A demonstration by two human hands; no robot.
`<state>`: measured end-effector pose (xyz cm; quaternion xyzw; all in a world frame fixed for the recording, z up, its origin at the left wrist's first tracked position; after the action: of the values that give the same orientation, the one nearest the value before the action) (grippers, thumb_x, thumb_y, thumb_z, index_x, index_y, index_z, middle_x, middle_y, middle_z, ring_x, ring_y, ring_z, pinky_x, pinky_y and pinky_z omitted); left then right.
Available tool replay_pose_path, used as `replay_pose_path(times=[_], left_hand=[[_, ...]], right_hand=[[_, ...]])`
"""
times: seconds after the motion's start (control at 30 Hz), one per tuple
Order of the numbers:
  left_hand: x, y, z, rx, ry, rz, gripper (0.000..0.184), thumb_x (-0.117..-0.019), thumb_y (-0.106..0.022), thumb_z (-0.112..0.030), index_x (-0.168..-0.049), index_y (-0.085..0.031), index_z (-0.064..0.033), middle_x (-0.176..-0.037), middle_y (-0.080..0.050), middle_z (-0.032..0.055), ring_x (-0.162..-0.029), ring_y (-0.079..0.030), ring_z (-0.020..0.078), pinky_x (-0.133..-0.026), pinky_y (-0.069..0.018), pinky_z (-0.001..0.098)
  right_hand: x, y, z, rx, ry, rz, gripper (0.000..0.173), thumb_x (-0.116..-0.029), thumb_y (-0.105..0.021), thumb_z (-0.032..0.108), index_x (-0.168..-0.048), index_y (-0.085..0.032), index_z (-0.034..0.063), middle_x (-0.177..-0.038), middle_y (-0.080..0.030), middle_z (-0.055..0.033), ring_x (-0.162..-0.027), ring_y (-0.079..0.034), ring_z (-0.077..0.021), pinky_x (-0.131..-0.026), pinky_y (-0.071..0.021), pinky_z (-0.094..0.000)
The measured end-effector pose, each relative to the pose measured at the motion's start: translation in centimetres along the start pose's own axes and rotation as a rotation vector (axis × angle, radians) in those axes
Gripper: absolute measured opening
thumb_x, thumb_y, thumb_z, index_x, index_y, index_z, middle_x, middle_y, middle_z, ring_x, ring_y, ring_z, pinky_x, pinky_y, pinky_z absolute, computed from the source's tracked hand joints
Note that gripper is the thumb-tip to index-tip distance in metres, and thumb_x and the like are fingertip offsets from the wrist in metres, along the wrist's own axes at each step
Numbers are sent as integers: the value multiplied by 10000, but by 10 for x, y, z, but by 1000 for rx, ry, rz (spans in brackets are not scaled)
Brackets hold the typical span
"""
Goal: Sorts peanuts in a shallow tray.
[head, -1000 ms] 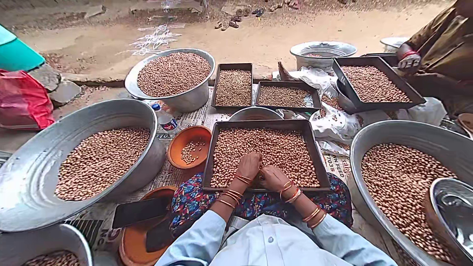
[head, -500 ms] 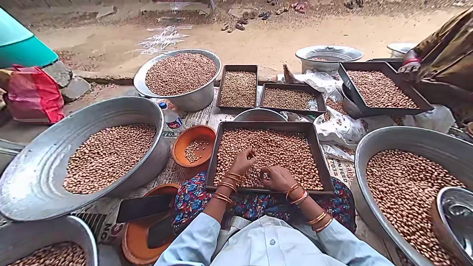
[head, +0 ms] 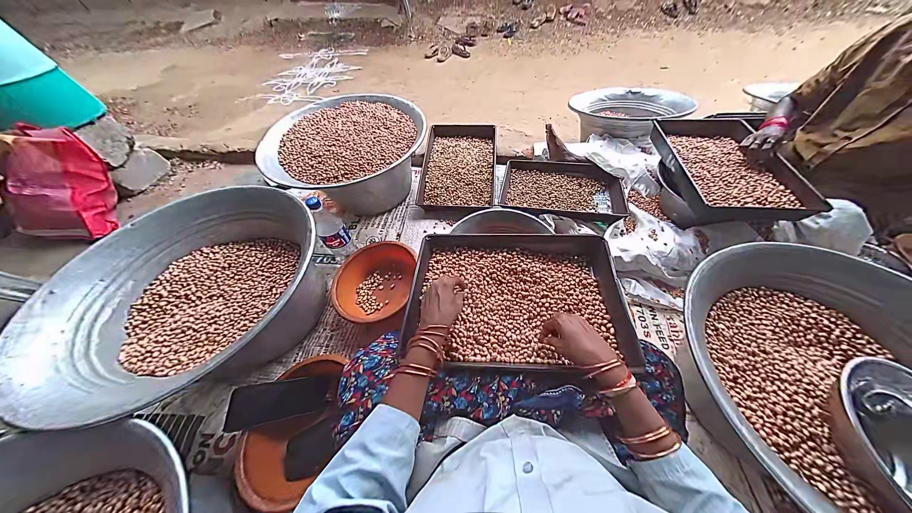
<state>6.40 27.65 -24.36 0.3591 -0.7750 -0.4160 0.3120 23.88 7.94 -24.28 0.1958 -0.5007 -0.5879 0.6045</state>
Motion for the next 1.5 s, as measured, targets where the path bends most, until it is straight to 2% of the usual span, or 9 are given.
replay_pose_path(times=[0.17,0.27,0.47,0.73,0.9,1.0,1.13,1.3,1.5], left_hand=[[10,-13,-3,601,-135,134,220,-1014,-558,-75,-1209,-620,5,-899,-626,55,-669,-542,75,-636,-467,249],[38,-50,-31,746,-238,483,212,-946,-611,-23,-1156,-609,4,-863,-593,-3,-626,-498,24,-574,-431,202],[55,-55,-43,682,-195,590,130,-902,-721,-25,-1013,-658,1,-808,-634,-36,-683,-559,4,-662,-486,218],[23,89,45,-48,124,-258,205,-977,-664,-119,-1160,-735,-59,-1230,-684,220,-1240,-597,419,-1077,-394,635],[33,35,22,-199,156,263,357,-1029,-614,-320,-1324,-684,-131,-1259,-705,169,-1214,-646,371,-1046,-456,608],[45,-16,-10,-345,174,417,478,-1027,-604,-322,-1407,-577,-33,-1399,-600,236,-1319,-570,413,-1078,-449,602],[62,-64,-73,-186,-78,475,578,-1024,-623,-305,-1508,-473,-27,-1500,-510,227,-1343,-547,398,-1110,-438,563],[39,-56,-132,25,-358,263,324,-1021,-588,-192,-1327,-663,-117,-1371,-596,173,-1103,-675,309,-961,-547,472],[-15,-65,-144,-148,-354,177,277,-1037,-569,-178,-1267,-722,-164,-1366,-615,171,-1320,-564,342,-1069,-485,503]], right_hand=[[12,21,24,-25,105,-94,216,-980,-583,29,-1078,-775,28,-1103,-725,-217,-1108,-671,-387,-990,-497,-546],[16,28,59,-57,265,-202,234,-995,-549,41,-1058,-775,41,-1056,-734,-182,-1029,-702,-347,-925,-541,-513],[16,21,90,-83,430,-271,182,-983,-596,91,-1060,-759,66,-1118,-742,-150,-1039,-720,-320,-878,-568,-510],[22,31,-19,-33,-25,-195,271,-1002,-610,165,-1236,-715,76,-1241,-693,-198,-1182,-653,-383,-998,-500,-573],[26,32,-55,23,-288,-161,367,-971,-649,140,-1334,-656,84,-1346,-621,-236,-1253,-601,-418,-1007,-483,-601],[23,22,-52,90,-313,-103,361,-961,-649,138,-1314,-658,62,-1323,-631,-248,-1232,-613,-434,-972,-498,-610],[18,11,-43,40,-182,-24,332,-967,-636,139,-1293,-674,91,-1275,-667,-206,-1205,-631,-401,-968,-493,-613],[21,36,-46,-24,-172,-173,271,-996,-576,130,-1223,-722,101,-1200,-714,-176,-1162,-660,-376,-957,-495,-600],[-7,62,-46,0,-146,-294,260,-1025,-586,220,-1187,-746,94,-1167,-730,-162,-1135,-675,-351,-976,-496,-569]])
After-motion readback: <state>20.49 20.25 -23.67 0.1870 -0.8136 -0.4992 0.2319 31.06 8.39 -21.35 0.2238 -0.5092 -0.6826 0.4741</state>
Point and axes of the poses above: each hand's wrist, its own x-axis away from the middle knuckle, its own y-axis out of the back of the hand, z = x × y, the point moved 6 cm from there along -x, towards the middle knuckle
